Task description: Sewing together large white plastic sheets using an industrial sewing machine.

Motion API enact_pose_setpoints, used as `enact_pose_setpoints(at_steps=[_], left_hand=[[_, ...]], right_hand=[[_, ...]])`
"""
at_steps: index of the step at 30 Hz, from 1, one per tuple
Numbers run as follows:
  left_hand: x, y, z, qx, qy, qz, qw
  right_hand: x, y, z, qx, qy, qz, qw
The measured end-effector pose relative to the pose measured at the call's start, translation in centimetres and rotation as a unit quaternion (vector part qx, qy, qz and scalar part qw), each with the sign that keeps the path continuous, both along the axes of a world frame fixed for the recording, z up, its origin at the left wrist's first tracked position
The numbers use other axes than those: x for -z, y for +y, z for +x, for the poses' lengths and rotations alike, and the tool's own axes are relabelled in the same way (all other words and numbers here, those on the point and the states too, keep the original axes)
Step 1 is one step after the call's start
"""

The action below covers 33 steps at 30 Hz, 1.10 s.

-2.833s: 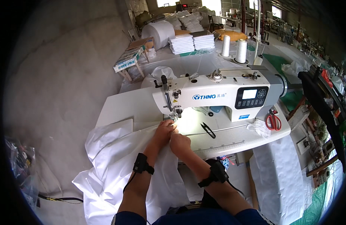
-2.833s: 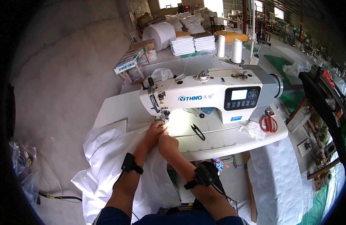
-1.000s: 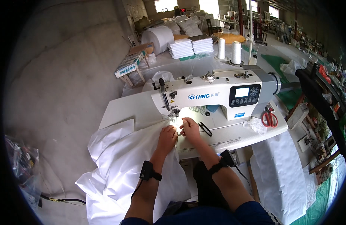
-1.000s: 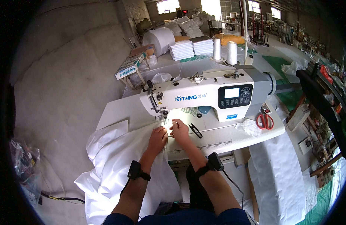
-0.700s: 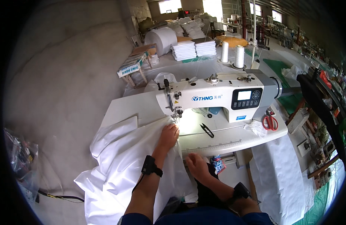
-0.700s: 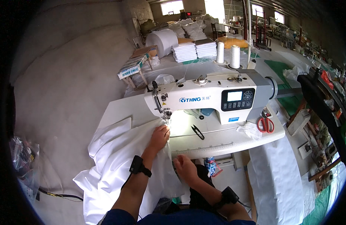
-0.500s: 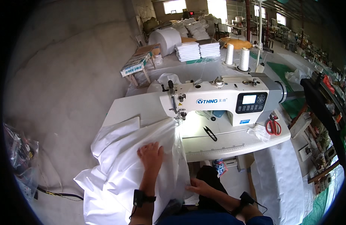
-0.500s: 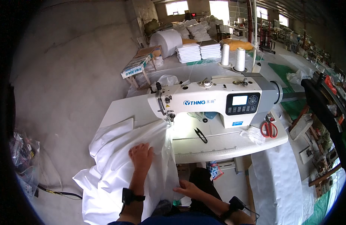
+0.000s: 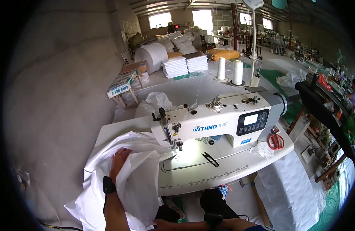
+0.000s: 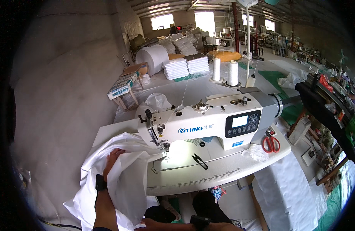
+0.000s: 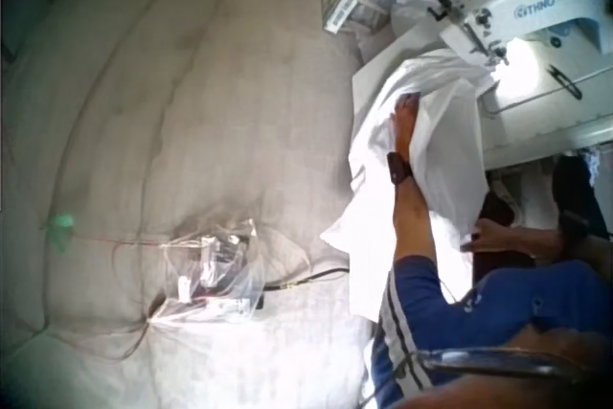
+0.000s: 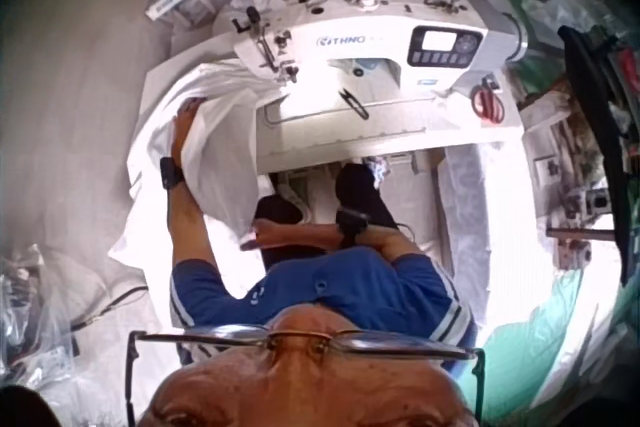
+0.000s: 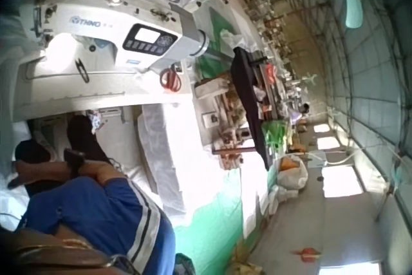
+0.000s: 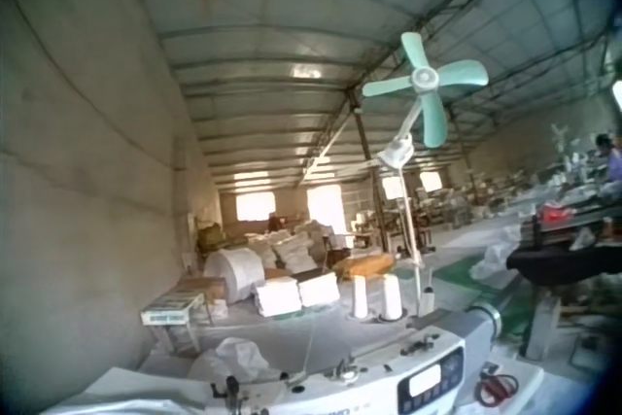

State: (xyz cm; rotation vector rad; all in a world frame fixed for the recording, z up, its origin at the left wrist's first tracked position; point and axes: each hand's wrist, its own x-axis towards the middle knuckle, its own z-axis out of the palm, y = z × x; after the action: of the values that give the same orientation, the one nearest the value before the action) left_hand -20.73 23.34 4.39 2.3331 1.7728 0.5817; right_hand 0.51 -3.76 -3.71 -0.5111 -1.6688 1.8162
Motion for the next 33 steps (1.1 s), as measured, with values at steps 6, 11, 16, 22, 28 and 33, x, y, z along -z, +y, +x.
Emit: enact_pose_setpoints(at_steps=[6, 11, 16, 22, 28, 33], left_hand=[[1.2, 3.8, 1.5, 0.086, 0.073, 0.100, 0.989], [1.0, -0.7, -0.7, 0.088, 0.138, 0.125, 0.979], [-0.9, -6.3, -2.2, 0.044, 0.149, -0.031, 0.987], [-0.7, -11.2, -2.9, -0.005, 0.155, -0.021, 0.988], [-5.4, -19.3, 3.5, -0.068, -0.025, 0.071, 0.995], [-3.8, -32.5, 12.6, -0.105, 0.103, 0.200, 0.969]], right_hand=[[-1.8, 1.3, -2.0, 0.223, -0.115, 0.110, 0.962], [-1.1, 1.5, -2.4, 0.163, -0.081, 0.199, 0.963], [2.1, -2.7, -4.2, -0.045, -0.128, 0.196, 0.971], [2.0, -10.1, -1.9, -0.328, -0.038, -0.177, 0.927], [-3.2, -8.0, 4.2, -0.260, -0.216, -0.243, 0.909], [-0.3, -7.1, 6.0, -0.103, -0.232, -0.322, 0.912]])
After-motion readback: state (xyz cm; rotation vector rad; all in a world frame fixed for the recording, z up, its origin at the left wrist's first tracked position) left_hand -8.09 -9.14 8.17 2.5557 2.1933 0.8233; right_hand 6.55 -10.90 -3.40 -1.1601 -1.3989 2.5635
